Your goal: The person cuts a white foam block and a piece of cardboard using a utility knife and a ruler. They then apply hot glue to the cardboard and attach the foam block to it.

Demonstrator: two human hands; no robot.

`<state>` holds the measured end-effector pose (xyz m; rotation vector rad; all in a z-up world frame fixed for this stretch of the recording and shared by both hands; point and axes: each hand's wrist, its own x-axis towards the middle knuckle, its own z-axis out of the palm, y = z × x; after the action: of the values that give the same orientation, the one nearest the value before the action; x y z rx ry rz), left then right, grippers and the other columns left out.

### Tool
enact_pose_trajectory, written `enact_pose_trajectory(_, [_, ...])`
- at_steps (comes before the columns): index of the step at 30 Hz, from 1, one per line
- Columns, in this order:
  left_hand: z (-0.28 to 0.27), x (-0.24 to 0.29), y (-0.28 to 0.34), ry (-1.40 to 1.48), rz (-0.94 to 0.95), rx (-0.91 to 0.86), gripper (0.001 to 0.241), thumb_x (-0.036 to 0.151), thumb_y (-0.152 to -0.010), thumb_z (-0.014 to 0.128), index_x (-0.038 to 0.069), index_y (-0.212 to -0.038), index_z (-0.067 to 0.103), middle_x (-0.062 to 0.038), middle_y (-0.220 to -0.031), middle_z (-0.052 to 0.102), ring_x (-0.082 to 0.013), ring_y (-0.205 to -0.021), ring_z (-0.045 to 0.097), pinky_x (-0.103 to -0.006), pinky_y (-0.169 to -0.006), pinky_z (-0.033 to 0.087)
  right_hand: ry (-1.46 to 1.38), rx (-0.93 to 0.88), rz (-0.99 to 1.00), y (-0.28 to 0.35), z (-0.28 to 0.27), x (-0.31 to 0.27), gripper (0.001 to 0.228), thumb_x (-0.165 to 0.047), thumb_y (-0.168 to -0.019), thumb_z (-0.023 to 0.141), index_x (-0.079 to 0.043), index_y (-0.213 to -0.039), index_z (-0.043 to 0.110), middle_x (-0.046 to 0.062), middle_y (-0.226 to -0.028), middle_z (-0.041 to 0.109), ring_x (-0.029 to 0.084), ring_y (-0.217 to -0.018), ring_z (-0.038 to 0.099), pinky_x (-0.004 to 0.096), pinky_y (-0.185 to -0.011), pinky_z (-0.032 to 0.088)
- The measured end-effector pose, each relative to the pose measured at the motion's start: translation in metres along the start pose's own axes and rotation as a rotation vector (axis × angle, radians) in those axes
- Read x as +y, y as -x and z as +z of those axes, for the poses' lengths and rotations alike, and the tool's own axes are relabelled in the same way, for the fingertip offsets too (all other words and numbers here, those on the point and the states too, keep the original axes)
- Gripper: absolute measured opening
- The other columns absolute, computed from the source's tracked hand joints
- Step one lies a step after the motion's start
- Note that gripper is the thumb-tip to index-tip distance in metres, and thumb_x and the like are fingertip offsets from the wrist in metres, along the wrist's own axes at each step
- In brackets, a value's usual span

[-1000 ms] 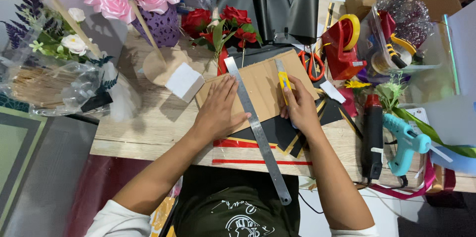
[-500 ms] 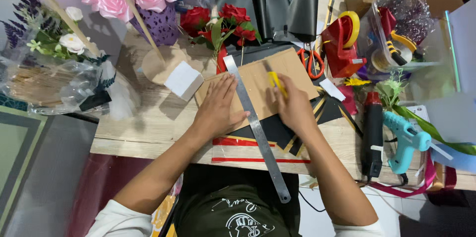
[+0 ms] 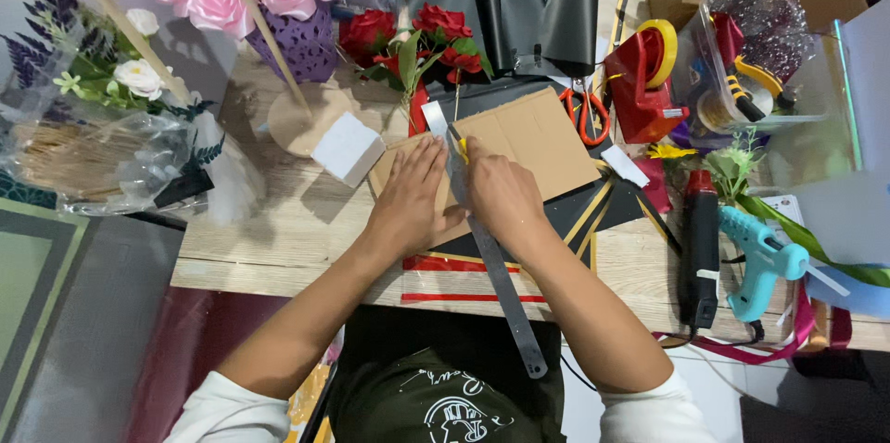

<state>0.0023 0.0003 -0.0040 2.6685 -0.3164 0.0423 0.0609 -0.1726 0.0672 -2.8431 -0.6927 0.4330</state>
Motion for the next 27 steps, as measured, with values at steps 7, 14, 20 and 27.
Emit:
enact_pose_trajectory(7, [-0.004,0.004,0.000,0.020,-0.045,-0.060,0.109,0.065,-0.093,0.069,-0.001,-0.171,0.033,-0.023,-0.180,0.031,-0.0391,-0.170,0.023,-0.0641,-0.137,0.012,0.109,-0.022,-0.021,-0.028,0.036,0.021,0.087,-0.024,-0.077,0.095,-0.002,-0.152,0.057,0.029,-0.098,0.078,0.053,-0.096,0.079,0.065,-0.082,0.064])
enact_pose_trajectory(14, [0.004,-0.001,0.000,0.000,-0.011,-0.009,0.106,0.062,-0.092,0.069,0.000,-0.170,0.036,-0.022,-0.178,0.036,-0.0397,-0.168,0.027,-0.0684,-0.135,0.016,0.169,-0.049,0.009,0.035,0.011,0.003,0.061,-0.017,-0.103,0.061,-0.001,-0.161,0.052,0.027,-0.099,0.079,0.047,-0.093,0.081,0.062,-0.078,0.065])
enact_pose_trajectory(20, [0.008,0.003,0.001,0.010,-0.013,-0.044,0.107,0.072,-0.095,0.063,0.001,-0.170,0.037,-0.021,-0.179,0.034,-0.0373,-0.169,0.024,-0.0685,-0.135,0.013,0.275,-0.060,0.040,0.078,0.007,-0.008,0.062,-0.007,-0.103,0.051,0.001,-0.164,0.051,0.022,-0.101,0.081,0.040,-0.092,0.083,0.055,-0.078,0.066])
enact_pose_trajectory(27, [0.015,0.004,0.005,0.060,0.007,-0.030,0.108,0.074,-0.095,0.064,0.001,-0.169,0.038,-0.021,-0.179,0.034,-0.0388,-0.169,0.024,-0.0718,-0.134,0.012,0.308,-0.092,0.063,0.115,0.010,-0.013,0.067,0.001,-0.100,0.047,0.001,-0.167,0.042,0.019,-0.096,0.079,0.036,-0.081,0.082,0.053,-0.071,0.066])
